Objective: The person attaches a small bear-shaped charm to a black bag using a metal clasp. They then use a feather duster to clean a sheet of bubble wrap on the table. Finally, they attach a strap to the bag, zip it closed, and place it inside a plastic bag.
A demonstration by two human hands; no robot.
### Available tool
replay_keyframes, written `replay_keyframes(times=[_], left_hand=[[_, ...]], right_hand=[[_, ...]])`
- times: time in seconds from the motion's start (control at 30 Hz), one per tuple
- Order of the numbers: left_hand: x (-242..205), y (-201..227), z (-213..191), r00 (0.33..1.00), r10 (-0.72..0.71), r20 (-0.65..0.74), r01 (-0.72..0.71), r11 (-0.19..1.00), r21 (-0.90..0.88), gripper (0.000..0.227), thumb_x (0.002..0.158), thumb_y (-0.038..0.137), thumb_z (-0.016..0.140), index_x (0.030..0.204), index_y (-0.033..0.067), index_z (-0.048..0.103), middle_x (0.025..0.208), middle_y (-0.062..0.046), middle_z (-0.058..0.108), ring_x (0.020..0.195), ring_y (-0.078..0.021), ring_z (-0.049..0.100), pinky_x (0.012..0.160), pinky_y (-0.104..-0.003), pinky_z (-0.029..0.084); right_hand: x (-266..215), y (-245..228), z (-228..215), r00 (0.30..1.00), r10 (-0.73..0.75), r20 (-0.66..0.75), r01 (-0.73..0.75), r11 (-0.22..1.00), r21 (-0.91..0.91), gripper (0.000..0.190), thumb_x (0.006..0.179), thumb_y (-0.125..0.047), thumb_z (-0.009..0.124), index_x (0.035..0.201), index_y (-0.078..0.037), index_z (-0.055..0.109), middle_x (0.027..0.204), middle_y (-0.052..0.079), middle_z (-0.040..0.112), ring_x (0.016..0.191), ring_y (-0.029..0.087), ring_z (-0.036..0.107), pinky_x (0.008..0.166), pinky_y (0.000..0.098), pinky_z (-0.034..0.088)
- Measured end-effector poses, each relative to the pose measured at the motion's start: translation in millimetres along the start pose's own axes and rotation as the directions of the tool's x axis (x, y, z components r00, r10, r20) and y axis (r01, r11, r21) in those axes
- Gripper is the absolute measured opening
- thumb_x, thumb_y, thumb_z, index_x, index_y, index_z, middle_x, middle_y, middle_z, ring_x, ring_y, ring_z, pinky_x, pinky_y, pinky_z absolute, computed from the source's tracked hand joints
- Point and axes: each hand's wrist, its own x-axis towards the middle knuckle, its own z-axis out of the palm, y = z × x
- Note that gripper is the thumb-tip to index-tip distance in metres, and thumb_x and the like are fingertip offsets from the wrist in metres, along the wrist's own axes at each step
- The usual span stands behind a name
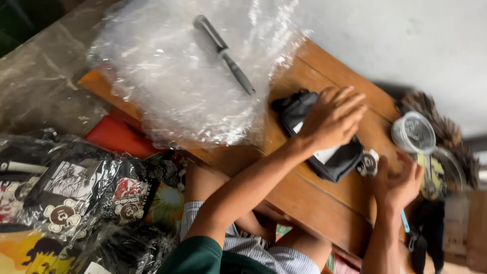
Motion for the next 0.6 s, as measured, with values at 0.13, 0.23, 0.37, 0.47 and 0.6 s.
replay_keyframes(times=[0.13, 0.23, 0.37, 0.47, 0.6], left_hand=[[20, 19, -116, 0.967, -0.161, -0.199, 0.155, 0.987, -0.044, 0.028, 0.097, 0.025, 0.068, 0.119, 0.0080, 0.073, 0.137, -0.009, 0.066, 0.134, -0.0309, 0.059, 0.118, -0.050, 0.041], [-4, 5, -196, 0.935, -0.233, -0.268, 0.208, 0.971, -0.121, 0.020, 0.100, 0.023, 0.062, 0.111, 0.0075, 0.065, 0.128, -0.012, 0.064, 0.119, -0.0314, 0.065, 0.109, -0.055, 0.048], [-55, -31, -259, 0.893, -0.377, -0.248, 0.435, 0.864, 0.253, 0.026, 0.097, 0.022, 0.068, 0.119, 0.0093, 0.069, 0.137, -0.008, 0.063, 0.133, -0.0373, 0.051, 0.105, -0.051, 0.040], [-77, -53, -280, 0.896, -0.420, -0.148, 0.436, 0.764, 0.475, 0.028, 0.099, 0.022, 0.065, 0.121, 0.0064, 0.070, 0.137, -0.011, 0.065, 0.135, -0.0415, 0.051, 0.104, -0.056, 0.037], [-96, -70, -284, 0.827, -0.562, 0.008, 0.471, 0.701, 0.535, 0.029, 0.096, 0.026, 0.067, 0.119, 0.0103, 0.076, 0.128, -0.015, 0.071, 0.131, -0.0474, 0.055, 0.106, -0.071, 0.027]], right_hand=[[2, -15, 0, 0.999, -0.029, -0.044, 0.031, 0.998, 0.059, 0.027, 0.104, -0.010, 0.086, 0.128, 0.000, 0.078, 0.106, 0.012, 0.062, 0.063, 0.021, 0.047, 0.065, 0.0394, 0.045], [14, -46, -5, 0.994, -0.095, -0.059, 0.102, 0.986, 0.132, 0.023, 0.106, -0.004, 0.085, 0.128, 0.002, 0.077, 0.107, 0.013, 0.064, 0.068, 0.021, 0.048, 0.068, 0.0375, 0.045], [53, -143, -21, 0.968, -0.234, 0.085, 0.187, 0.909, 0.373, 0.017, 0.106, -0.007, 0.077, 0.118, 0.004, 0.072, 0.101, 0.015, 0.065, 0.079, 0.024, 0.056, 0.072, 0.0360, 0.047], [86, -230, -16, 0.925, -0.351, 0.147, 0.239, 0.836, 0.495, 0.025, 0.098, -0.019, 0.079, 0.116, -0.003, 0.073, 0.104, 0.014, 0.068, 0.088, 0.031, 0.066, 0.075, 0.0390, 0.051], [112, -315, 38, 0.842, -0.515, 0.161, 0.397, 0.793, 0.463, 0.041, 0.098, -0.038, 0.073, 0.125, -0.008, 0.071, 0.106, 0.011, 0.070, 0.100, 0.034, 0.067, 0.082, 0.0457, 0.056]])
